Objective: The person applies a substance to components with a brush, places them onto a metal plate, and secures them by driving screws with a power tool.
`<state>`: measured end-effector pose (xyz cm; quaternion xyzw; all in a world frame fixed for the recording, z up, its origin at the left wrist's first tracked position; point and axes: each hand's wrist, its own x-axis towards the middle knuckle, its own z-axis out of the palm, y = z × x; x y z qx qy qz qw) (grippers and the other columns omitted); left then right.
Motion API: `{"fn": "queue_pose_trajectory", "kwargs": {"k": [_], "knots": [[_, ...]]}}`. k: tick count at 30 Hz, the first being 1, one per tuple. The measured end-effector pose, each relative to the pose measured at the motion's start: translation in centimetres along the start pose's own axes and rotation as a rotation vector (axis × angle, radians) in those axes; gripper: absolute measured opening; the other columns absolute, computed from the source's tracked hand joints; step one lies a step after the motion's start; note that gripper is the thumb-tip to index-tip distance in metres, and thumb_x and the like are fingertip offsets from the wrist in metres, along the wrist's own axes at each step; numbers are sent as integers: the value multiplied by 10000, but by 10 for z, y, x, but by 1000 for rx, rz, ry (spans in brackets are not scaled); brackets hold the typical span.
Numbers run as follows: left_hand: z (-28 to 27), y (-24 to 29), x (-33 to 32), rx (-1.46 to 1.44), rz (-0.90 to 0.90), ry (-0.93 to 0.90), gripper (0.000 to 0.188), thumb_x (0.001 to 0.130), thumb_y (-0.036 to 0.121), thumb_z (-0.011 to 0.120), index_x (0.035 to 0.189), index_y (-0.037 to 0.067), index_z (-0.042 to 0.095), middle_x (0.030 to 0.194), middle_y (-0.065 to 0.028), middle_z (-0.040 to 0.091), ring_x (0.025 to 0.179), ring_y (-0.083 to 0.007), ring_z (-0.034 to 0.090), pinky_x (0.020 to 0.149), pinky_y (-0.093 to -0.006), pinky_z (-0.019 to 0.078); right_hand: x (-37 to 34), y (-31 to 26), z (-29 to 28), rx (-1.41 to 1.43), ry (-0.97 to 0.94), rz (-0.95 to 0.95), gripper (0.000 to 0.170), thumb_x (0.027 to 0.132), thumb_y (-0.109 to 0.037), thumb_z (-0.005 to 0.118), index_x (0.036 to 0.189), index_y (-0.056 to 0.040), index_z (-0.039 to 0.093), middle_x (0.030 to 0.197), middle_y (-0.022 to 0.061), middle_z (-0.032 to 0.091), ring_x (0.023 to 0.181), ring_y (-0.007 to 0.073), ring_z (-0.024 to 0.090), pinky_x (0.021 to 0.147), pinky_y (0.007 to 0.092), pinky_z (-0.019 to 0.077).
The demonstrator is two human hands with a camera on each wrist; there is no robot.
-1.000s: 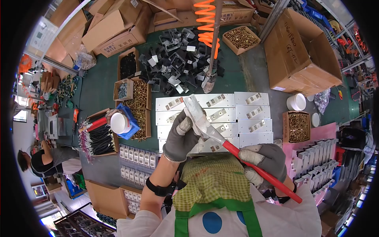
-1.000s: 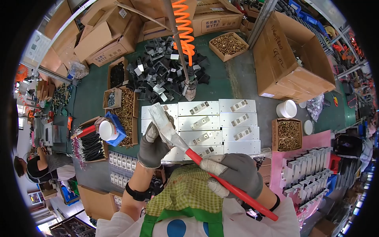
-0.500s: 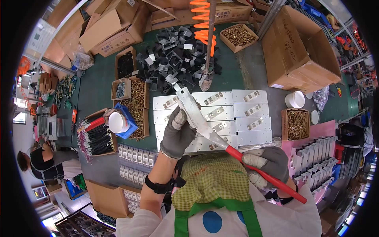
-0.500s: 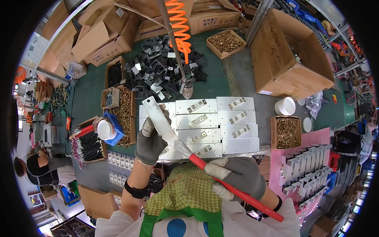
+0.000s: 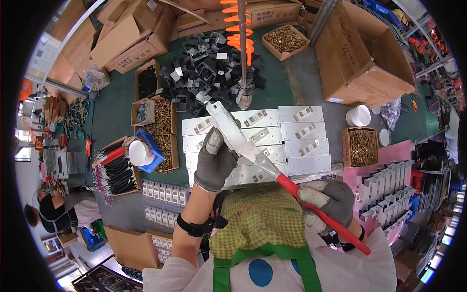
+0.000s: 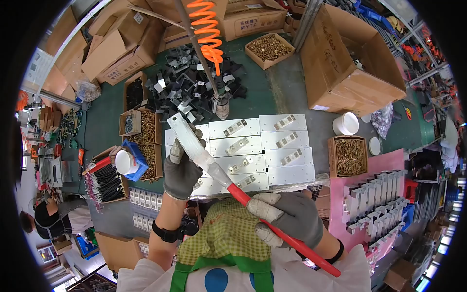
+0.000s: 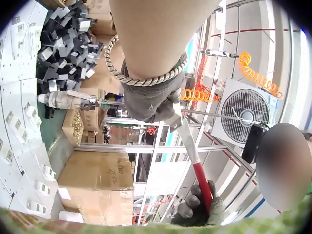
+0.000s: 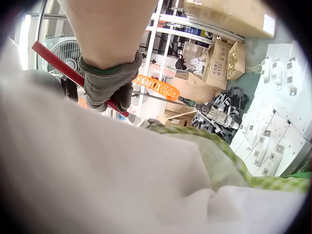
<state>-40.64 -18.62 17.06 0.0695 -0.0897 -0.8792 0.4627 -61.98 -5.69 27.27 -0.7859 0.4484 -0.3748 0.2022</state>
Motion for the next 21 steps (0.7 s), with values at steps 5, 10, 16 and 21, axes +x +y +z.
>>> {"fn": "queue_pose_trajectory", "kwargs": {"k": [5, 10, 16, 21], "knots": [[-5, 1, 1, -32, -6, -13, 450, 838, 160, 577, 1234, 23, 411, 1130, -131, 512, 1040, -241, 525, 901, -369, 450, -6, 2, 1, 7, 17, -13, 363, 705, -194, 658, 999, 11, 604, 879, 159, 615, 606, 236, 602, 511, 310, 495], [6, -12, 1, -32, -67, 61, 461, 826, 166, 596, 1229, 28, 419, 1126, -127, 511, 1040, -240, 521, 922, -372, 432, -5, 4, -4, -40, 52, -8, 349, 748, -250, 627, 985, 7, 616, 814, 144, 626, 595, 232, 608, 510, 313, 499], [-2, -25, -3, 55, -226, -19, 480, 805, 159, 617, 1230, 49, 425, 1166, -94, 521, 1076, -223, 516, 941, -387, 422, 3, 11, -18, -33, 204, 19, 318, 750, -220, 620, 990, -11, 614, 819, 141, 627, 594, 238, 608, 500, 319, 497], [11, -39, 4, 98, -251, 8, 468, 818, 159, 595, 1239, 56, 418, 1176, -89, 523, 1075, -217, 517, 922, -381, 430, -3, 24, -11, -109, 172, -5, 358, 690, -173, 650, 1002, -3, 605, 828, 140, 619, 579, 243, 595, 496, 307, 496]]}}
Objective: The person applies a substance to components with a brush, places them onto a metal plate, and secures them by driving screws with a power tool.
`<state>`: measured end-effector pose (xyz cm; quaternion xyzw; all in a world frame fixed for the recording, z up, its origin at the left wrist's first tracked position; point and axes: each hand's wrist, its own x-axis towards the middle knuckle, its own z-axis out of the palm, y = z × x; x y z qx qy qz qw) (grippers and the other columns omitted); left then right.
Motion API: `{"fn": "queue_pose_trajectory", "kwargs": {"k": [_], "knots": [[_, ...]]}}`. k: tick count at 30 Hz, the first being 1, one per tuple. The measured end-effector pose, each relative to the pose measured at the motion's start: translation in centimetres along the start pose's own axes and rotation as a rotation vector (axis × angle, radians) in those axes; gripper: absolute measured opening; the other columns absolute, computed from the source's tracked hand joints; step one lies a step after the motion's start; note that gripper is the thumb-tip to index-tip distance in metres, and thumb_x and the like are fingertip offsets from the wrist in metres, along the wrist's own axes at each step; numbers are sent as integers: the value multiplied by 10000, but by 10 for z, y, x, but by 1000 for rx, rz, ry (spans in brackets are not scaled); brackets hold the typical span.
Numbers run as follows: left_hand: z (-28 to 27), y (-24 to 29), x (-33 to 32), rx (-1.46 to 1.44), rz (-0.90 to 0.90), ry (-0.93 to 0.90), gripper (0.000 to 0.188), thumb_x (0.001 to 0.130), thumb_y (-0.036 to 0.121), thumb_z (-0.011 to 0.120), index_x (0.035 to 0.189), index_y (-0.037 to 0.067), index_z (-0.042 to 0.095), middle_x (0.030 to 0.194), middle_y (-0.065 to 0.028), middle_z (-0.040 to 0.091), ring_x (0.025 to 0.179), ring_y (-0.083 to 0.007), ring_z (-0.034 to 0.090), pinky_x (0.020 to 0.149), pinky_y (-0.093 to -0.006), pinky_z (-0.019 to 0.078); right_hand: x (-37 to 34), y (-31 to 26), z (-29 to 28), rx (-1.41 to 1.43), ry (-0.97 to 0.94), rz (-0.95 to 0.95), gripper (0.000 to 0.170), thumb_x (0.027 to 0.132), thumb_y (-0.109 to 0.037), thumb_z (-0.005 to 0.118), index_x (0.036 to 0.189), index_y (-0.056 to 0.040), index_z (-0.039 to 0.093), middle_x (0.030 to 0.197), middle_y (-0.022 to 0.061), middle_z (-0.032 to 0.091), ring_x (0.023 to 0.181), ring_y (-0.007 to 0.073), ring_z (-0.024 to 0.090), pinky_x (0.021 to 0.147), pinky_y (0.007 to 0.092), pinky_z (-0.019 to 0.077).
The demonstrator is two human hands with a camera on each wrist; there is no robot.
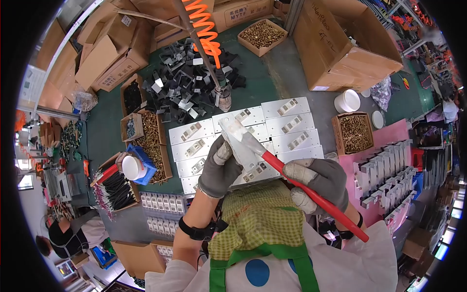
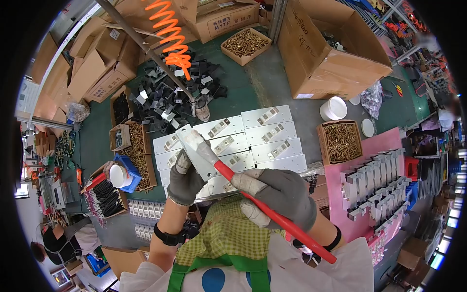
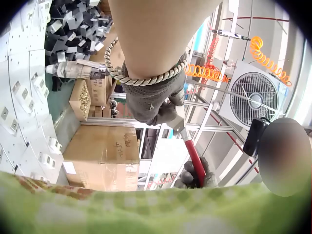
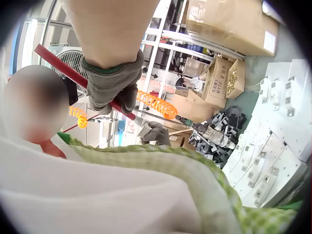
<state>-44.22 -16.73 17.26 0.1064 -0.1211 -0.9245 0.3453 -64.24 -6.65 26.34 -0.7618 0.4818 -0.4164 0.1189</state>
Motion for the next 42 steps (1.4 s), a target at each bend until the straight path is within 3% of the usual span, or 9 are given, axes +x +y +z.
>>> {"fn": "queue_pose_trajectory", "kwargs": {"k": [4, 13, 16, 18, 20, 22, 25, 28, 42], "knots": [[-13, -12, 17, -57, 43, 18, 451, 846, 198, 559, 1244, 43, 413, 1159, -109, 527, 1047, -225, 527, 882, -368, 453, -29, -7, -19, 50, -123, 89, 380, 657, -165, 659, 991, 9, 609, 818, 133, 616, 574, 234, 591, 491, 315, 491], [-13, -30, 41, -114, -32, 16, 443, 847, 195, 554, 1231, 16, 425, 1138, -126, 528, 1027, -245, 534, 902, -361, 439, -55, -3, -29, -5, -15, 133, 354, 698, -209, 650, 966, 19, 616, 737, 118, 619, 536, 221, 580, 513, 306, 500], [-17, -43, 49, -75, -79, 53, 451, 827, 214, 591, 1202, 15, 439, 1099, -114, 535, 973, -229, 546, 869, -342, 449, -77, -4, -55, 16, 106, 285, 334, 727, -234, 628, 940, 24, 618, 725, 130, 618, 536, 220, 583, 520, 301, 497], [-13, -57, 56, 14, -137, 94, 454, 811, 228, 616, 1177, 14, 451, 1072, -106, 542, 948, -222, 550, 847, -326, 458, -107, 6, -66, 96, 392, 467, 383, 824, -335, 552, 962, 20, 589, 680, 105, 592, 533, 170, 562, 491, 264, 448], [-29, -85, 63, 345, -243, 6, 452, 765, 238, 673, 1115, 17, 494, 951, -63, 590, 868, -183, 573, 811, -303, 460, -130, 11, -66, 236, 806, 684, 449, 833, -372, 561, 1038, 27, 551, 753, 106, 595, 547, 118, 525, 478, 244, 421], [-47, -121, 69, 918, -317, 17, 385, 736, 207, 692, 1044, 25, 549, 915, -56, 609, 826, -157, 583, 783, -304, 466, -154, 23, -76, 282, 962, 746, 460, 828, -374, 571, 1061, 22, 551, 779, 115, 601, 537, 115, 521, 477, 223, 419], [-58, -171, 79, 1750, -88, -20, 322, 661, 188, 712, 923, 34, 603, 905, -91, 618, 805, -208, 600, 722, -314, 482, -168, 32, -81, 221, 1018, 810, 479, 821, -385, 576, 1080, 17, 550, 790, 121, 606, 533, 109, 522, 471, 208, 420], [-70, -201, 90, 2149, 79, 1, 274, 639, 202, 681, 848, 49, 592, 818, -110, 578, 793, -294, 576, 666, -403, 481, -181, 41, -80, 176, 1013, 840, 455, 825, -373, 562, 1064, 14, 563, 775, 111, 606, 520, 99, 512, 463, 211, 407], [-83, -235, 108, 2397, 81, -100, 243, 664, 243, 650, 808, 72, 554, 786, -84, 539, 704, -239, 575, 563, -367, 487, -191, 72, -70, 156, 965, 853, 473, 820, -385, 562, 1048, 29, 572, 739, 85, 591, 511, 101, 500, 461, 213, 395]]}}
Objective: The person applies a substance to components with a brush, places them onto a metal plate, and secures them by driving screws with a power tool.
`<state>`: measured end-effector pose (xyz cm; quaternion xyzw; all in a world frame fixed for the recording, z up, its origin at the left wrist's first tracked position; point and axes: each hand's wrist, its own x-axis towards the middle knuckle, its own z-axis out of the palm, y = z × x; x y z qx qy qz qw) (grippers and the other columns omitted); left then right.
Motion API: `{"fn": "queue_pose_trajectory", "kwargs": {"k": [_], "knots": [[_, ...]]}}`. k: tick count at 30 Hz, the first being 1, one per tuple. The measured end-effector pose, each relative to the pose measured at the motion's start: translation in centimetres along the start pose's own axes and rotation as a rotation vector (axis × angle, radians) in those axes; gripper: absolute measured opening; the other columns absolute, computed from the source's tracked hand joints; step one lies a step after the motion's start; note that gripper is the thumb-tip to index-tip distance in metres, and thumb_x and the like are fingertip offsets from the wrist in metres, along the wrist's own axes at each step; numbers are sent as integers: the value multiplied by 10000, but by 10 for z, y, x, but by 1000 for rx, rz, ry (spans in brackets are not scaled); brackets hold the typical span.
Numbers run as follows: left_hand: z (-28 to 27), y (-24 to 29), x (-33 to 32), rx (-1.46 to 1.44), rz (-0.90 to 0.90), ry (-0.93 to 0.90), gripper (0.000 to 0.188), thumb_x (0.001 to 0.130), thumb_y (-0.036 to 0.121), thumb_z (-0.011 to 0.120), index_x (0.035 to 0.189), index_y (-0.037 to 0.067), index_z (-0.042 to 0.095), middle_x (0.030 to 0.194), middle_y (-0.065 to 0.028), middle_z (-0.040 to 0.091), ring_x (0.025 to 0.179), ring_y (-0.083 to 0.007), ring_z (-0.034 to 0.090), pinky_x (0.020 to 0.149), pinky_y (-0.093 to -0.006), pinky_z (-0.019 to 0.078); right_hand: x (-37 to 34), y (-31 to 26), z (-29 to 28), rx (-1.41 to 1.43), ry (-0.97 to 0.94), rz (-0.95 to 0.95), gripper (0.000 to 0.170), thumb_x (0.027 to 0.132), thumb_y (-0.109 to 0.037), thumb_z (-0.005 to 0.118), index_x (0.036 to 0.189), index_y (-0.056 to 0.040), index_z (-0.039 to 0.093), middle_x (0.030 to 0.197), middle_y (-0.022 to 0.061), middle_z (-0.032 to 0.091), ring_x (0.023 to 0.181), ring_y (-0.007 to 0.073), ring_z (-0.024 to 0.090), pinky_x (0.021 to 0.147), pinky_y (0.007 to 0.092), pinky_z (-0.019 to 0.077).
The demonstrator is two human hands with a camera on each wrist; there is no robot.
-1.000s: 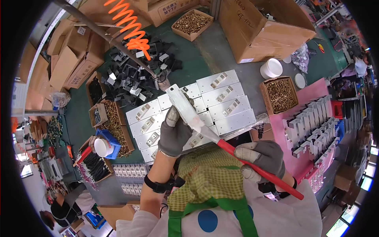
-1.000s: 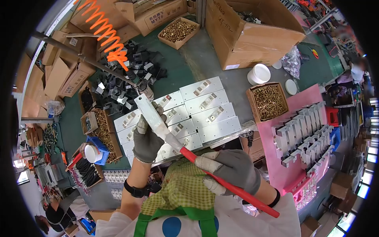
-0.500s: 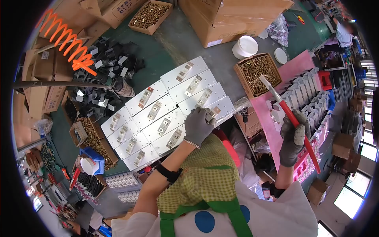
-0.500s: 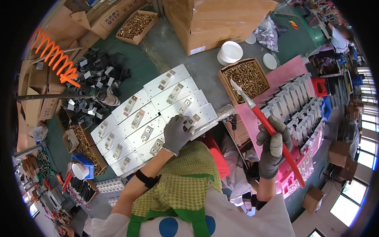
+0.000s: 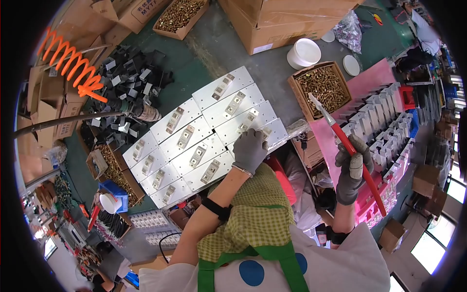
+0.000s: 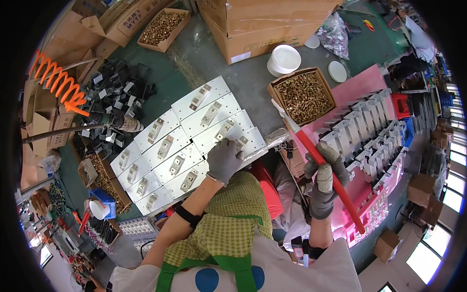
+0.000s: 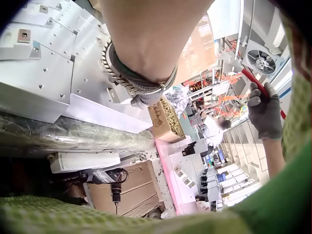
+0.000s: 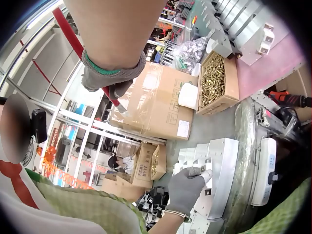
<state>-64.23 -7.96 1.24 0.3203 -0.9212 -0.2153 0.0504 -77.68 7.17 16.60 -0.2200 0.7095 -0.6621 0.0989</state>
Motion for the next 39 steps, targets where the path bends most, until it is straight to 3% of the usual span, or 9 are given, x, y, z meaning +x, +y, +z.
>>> {"fn": "queue_pose_trajectory", "kwargs": {"k": [14, 23, 27, 39], "knots": [[6, -3, -1, -20, -21, -14, 250, 672, 237, 649, 823, 65, 549, 805, -88, 539, 728, -244, 572, 577, -363, 487, 1, 5, 8, -2, -27, 27, 458, 814, -376, 571, 1041, 22, 573, 726, 76, 584, 522, 98, 502, 473, 209, 396], [-19, -13, -28, -74, -84, -116, 491, 617, 309, 725, 991, 51, 540, 925, -113, 529, 857, -282, 553, 688, -378, 478, -6, 1, 4, -27, -76, -34, 465, 824, -381, 555, 1076, 10, 558, 793, 105, 607, 510, 103, 494, 469, 217, 391], [-7, -28, -45, -167, -120, 5, 494, 599, 263, 740, 1010, 68, 548, 968, -119, 516, 884, -300, 535, 754, -406, 455, -7, 2, 4, -48, -101, -37, 468, 824, -383, 556, 1081, 8, 556, 795, 105, 608, 518, 105, 496, 484, 219, 393], [8, -20, -34, -157, -158, 74, 336, 626, 250, 713, 866, 59, 576, 954, -133, 514, 853, -298, 552, 712, -407, 460, -8, 7, 6, -24, -115, -14, 453, 823, -369, 560, 1078, 7, 560, 805, 112, 612, 518, 102, 498, 484, 218, 395]]}}
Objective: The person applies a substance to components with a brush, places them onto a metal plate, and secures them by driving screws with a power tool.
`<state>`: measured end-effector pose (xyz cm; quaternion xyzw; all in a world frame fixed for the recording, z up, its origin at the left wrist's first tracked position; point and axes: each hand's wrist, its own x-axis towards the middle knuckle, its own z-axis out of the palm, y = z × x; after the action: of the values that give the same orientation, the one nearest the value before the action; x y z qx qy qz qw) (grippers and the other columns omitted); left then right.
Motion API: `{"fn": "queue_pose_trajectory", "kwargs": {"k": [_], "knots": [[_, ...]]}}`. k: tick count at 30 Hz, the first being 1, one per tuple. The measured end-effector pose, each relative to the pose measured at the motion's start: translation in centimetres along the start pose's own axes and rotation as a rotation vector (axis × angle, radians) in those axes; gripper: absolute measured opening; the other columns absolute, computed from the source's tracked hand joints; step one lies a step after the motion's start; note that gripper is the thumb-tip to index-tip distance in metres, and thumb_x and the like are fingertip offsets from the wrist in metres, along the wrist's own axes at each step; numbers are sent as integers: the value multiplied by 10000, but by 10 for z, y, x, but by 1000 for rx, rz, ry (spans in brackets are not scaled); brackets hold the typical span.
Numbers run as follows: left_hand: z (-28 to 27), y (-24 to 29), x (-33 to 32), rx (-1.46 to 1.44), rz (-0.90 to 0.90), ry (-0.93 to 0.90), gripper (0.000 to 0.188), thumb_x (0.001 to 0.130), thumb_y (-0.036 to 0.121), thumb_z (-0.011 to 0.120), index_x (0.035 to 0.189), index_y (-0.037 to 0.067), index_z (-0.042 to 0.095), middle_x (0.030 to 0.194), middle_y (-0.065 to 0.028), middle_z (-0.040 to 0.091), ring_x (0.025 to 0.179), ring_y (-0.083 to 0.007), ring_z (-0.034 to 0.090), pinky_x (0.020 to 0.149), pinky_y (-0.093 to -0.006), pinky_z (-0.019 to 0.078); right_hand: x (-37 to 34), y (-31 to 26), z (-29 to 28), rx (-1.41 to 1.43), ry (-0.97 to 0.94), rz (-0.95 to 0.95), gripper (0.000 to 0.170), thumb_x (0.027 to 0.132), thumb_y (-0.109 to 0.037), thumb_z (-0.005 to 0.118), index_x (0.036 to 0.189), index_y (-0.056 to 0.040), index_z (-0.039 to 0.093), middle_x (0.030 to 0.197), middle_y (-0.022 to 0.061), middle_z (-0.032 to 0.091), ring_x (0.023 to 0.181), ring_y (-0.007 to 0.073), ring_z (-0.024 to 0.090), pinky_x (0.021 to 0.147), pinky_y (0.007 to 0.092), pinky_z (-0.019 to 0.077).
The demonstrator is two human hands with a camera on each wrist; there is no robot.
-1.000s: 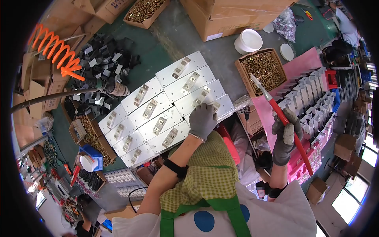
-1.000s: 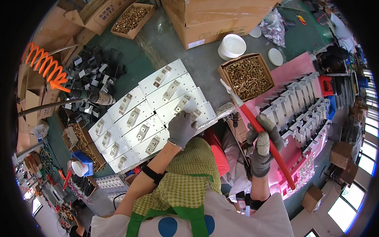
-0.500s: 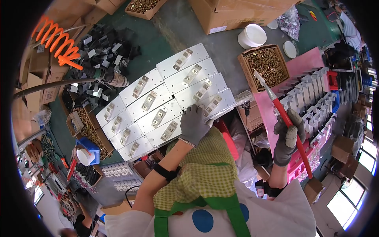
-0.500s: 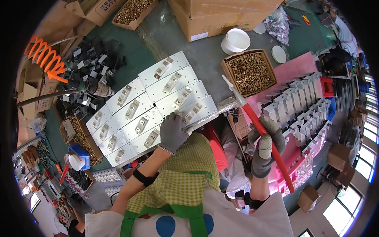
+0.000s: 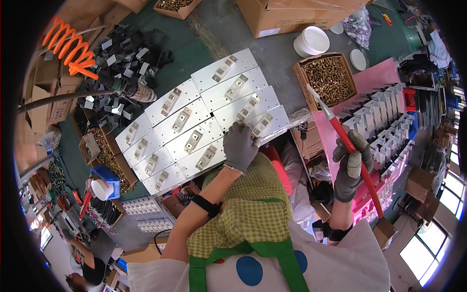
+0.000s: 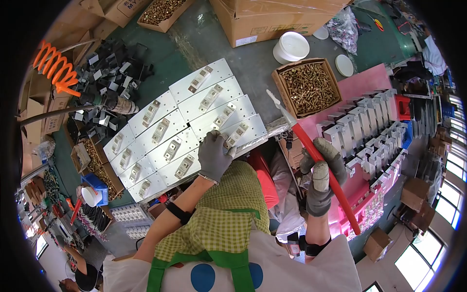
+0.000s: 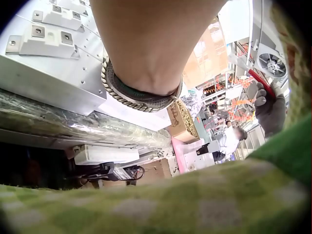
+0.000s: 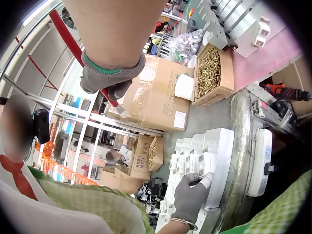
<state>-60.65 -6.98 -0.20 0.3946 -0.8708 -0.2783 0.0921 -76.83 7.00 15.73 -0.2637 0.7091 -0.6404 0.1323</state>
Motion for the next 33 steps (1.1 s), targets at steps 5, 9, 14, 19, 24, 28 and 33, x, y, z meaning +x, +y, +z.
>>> {"fn": "queue_pose_trajectory", "kwargs": {"k": [5, 9, 14, 19, 24, 28, 33], "knots": [[0, -1, 1, 5, 18, -28, 380, 598, 238, 745, 894, 67, 580, 930, -120, 503, 839, -291, 546, 653, -405, 475, 2, 0, 3, 28, 9, -4, 465, 820, -372, 561, 1093, 5, 550, 801, 115, 609, 517, 109, 500, 483, 221, 397], [-3, -1, 2, -2, 35, 1, 381, 598, 239, 744, 892, 68, 574, 926, -124, 508, 819, -298, 548, 649, -407, 473, 3, -8, 9, 38, -12, 18, 492, 816, -391, 564, 1112, 2, 536, 792, 123, 603, 518, 116, 503, 482, 221, 398], [-32, 0, -4, -205, 38, -1, 452, 622, 250, 726, 995, 66, 552, 948, -125, 517, 831, -305, 555, 694, -395, 473, -8, -30, 30, 139, -90, 48, 500, 817, -411, 561, 1108, -6, 521, 781, 110, 576, 542, 127, 508, 491, 229, 406], [-141, -3, -38, -1673, -279, -402, 414, 870, 384, 526, 1099, 39, 527, 759, 8, 502, 653, -90, 462, 587, -240, 393, -35, -44, 112, 99, -550, -190, 409, 851, -332, 536, 1123, -31, 483, 778, 81, 543, 650, 147, 519, 577, 273, 428], [-241, -48, -102, -1908, -368, -61, 400, 835, 388, 557, 1011, 30, 531, 697, 9, 462, 549, -61, 355, 500, -204, 286, -57, -66, 216, -183, -1101, -1080, 501, 612, -52, 666, 1096, -58, 538, 824, 87, 588, 548, 197, 519, 485, 309, 430], [-279, -110, -169, -1543, -288, 341, 317, 839, 295, 581, 968, 7, 549, 757, -29, 540, 639, -64, 465, 568, -220, 382, -101, -73, 278, 2, -1193, -526, 351, 739, -139, 648, 1063, -36, 562, 726, 92, 601, 508, 209, 538, 492, 294, 438], [-309, -134, -223, -1141, -297, 530, 262, 827, 193, 625, 969, -17, 561, 755, -23, 589, 695, -87, 537, 670, -263, 466, -154, -121, 342, -447, -1806, -526, 324, 757, -312, 649, 926, -38, 608, 602, 96, 560, 505, 212, 539, 491, 310, 415]]}}
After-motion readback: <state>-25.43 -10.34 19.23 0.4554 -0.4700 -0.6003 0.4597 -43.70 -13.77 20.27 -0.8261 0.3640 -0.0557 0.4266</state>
